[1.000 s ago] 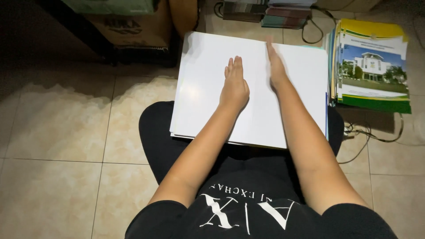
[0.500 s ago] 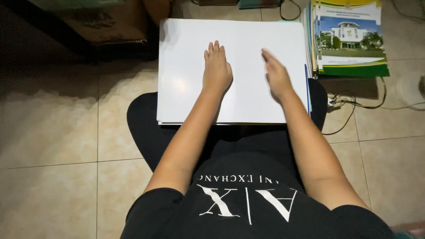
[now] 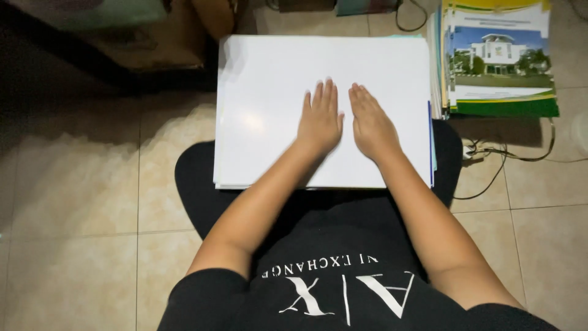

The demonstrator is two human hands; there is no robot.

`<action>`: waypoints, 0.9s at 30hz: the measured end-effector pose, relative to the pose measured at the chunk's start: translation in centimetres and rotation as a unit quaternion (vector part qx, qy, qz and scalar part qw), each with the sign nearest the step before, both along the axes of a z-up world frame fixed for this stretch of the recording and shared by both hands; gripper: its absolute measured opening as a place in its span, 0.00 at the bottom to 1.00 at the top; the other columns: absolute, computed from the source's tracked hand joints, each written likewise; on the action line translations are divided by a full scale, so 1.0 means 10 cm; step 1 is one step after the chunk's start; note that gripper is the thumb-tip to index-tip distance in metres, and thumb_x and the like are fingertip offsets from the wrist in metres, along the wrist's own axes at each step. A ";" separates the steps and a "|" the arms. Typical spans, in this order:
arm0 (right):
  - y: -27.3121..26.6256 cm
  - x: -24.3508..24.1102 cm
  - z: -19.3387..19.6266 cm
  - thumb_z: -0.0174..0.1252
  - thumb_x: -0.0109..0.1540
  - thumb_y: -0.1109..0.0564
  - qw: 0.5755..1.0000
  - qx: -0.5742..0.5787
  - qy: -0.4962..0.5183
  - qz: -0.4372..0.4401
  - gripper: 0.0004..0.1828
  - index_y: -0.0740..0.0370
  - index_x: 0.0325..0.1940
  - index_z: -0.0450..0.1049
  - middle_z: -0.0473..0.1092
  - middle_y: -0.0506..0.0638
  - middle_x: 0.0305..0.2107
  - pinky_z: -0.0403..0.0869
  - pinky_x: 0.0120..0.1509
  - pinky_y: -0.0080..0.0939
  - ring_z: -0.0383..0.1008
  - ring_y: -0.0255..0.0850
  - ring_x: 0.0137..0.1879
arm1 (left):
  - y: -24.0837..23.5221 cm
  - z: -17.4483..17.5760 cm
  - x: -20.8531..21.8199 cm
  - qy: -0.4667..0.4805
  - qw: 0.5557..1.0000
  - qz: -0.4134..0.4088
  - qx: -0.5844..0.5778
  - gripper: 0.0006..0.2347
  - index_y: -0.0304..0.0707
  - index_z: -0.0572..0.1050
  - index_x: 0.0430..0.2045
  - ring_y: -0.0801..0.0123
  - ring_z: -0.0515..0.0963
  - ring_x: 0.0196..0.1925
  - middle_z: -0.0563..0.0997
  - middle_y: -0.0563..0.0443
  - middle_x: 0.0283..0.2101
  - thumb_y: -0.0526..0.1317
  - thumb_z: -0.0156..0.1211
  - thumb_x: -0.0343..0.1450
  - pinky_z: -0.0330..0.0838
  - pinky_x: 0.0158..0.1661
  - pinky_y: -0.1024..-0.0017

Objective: A person is seen picking up brochures from a stack, placing them into a white folder, flipping the page, and smoothing it down with both hands.

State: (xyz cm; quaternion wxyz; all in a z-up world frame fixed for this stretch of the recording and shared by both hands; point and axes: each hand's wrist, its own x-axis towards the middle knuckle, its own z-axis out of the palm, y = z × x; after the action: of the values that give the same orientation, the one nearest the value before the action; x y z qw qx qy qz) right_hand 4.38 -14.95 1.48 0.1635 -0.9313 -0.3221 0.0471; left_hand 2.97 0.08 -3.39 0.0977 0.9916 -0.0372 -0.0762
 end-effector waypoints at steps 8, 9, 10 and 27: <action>0.01 0.04 0.06 0.31 0.70 0.65 0.999 -0.032 0.005 -0.015 0.29 0.71 0.76 0.52 0.50 0.64 0.74 0.46 0.84 0.46 0.48 0.50 0.80 | 0.33 0.04 1.20 -0.015 0.996 0.082 0.015 0.27 0.30 0.44 0.74 0.52 0.37 0.81 0.41 0.38 0.79 0.47 0.24 0.81 0.30 0.75 0.49; 0.02 0.03 0.08 0.30 0.70 0.64 0.999 -0.042 0.016 -0.020 0.29 0.71 0.77 0.51 0.49 0.63 0.74 0.44 0.84 0.45 0.47 0.48 0.80 | 0.33 0.13 1.09 -0.017 0.996 0.084 0.014 0.27 0.30 0.44 0.74 0.53 0.36 0.81 0.40 0.38 0.79 0.47 0.25 0.81 0.28 0.75 0.49; 0.03 0.03 0.07 0.30 0.70 0.64 0.999 -0.040 0.016 -0.019 0.29 0.71 0.77 0.51 0.49 0.63 0.74 0.44 0.84 0.45 0.47 0.48 0.80 | 0.31 0.19 0.91 -0.017 0.996 0.085 0.015 0.27 0.30 0.44 0.74 0.53 0.36 0.81 0.40 0.38 0.79 0.47 0.25 0.81 0.28 0.75 0.49; 0.41 -0.54 -0.07 0.37 0.70 0.49 0.997 -0.070 0.014 0.004 0.33 0.64 0.79 0.49 0.44 0.66 0.75 0.40 0.83 0.53 0.41 0.55 0.81 | 0.34 0.00 -0.09 -0.194 0.917 0.172 -0.304 0.26 0.24 0.47 0.72 0.47 0.45 0.80 0.49 0.30 0.76 0.28 0.29 0.74 0.37 0.77 0.57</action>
State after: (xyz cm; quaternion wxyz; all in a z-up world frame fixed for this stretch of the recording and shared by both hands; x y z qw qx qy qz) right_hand -1.04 -10.86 0.73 0.1023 -0.9383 -0.3196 0.0836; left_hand 2.07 3.44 -3.41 0.3970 0.9005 0.0943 0.1504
